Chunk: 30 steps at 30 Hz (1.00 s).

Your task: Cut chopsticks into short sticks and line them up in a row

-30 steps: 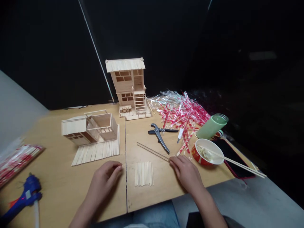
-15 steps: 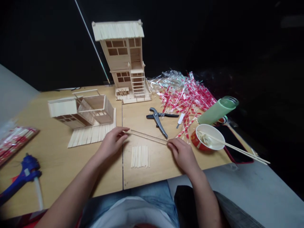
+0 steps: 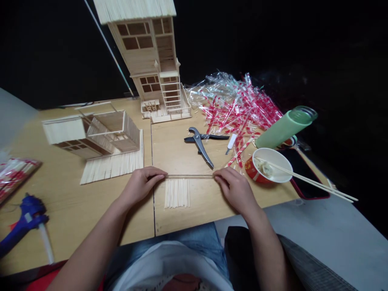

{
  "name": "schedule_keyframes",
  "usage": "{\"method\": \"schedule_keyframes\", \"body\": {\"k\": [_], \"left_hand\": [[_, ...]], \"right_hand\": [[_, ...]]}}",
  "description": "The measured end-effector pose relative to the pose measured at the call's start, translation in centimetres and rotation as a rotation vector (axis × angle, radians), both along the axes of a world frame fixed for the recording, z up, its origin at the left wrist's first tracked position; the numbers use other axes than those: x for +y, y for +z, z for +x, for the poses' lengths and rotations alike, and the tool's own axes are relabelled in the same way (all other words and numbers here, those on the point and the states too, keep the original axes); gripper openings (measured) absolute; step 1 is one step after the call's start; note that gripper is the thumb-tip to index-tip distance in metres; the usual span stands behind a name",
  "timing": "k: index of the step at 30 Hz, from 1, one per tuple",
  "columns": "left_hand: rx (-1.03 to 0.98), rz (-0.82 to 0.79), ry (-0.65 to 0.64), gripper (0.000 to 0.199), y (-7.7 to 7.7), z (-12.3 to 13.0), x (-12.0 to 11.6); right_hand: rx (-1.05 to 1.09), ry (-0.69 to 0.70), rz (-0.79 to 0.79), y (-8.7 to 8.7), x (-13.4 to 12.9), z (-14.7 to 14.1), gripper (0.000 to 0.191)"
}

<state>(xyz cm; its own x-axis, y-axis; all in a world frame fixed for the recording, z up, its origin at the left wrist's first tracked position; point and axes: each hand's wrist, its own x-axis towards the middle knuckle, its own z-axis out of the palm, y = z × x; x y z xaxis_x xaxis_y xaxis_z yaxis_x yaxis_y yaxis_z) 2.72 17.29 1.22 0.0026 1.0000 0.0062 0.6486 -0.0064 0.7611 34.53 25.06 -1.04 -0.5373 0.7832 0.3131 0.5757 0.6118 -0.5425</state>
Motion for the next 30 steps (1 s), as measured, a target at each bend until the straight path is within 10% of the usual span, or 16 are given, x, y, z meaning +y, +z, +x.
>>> {"method": "schedule_keyframes", "body": {"k": [22,30], "left_hand": [[-0.059,-0.02,-0.052,0.016,-0.3,-0.4,-0.3],[-0.078,0.202,0.085,0.015,0.2,0.0,-0.4]], "right_hand": [[0.007,-0.03,0.085,-0.1,-0.3,0.8,0.012],[0.061,-0.054,0.196,1.1,-0.3,-0.1,0.01]]}}
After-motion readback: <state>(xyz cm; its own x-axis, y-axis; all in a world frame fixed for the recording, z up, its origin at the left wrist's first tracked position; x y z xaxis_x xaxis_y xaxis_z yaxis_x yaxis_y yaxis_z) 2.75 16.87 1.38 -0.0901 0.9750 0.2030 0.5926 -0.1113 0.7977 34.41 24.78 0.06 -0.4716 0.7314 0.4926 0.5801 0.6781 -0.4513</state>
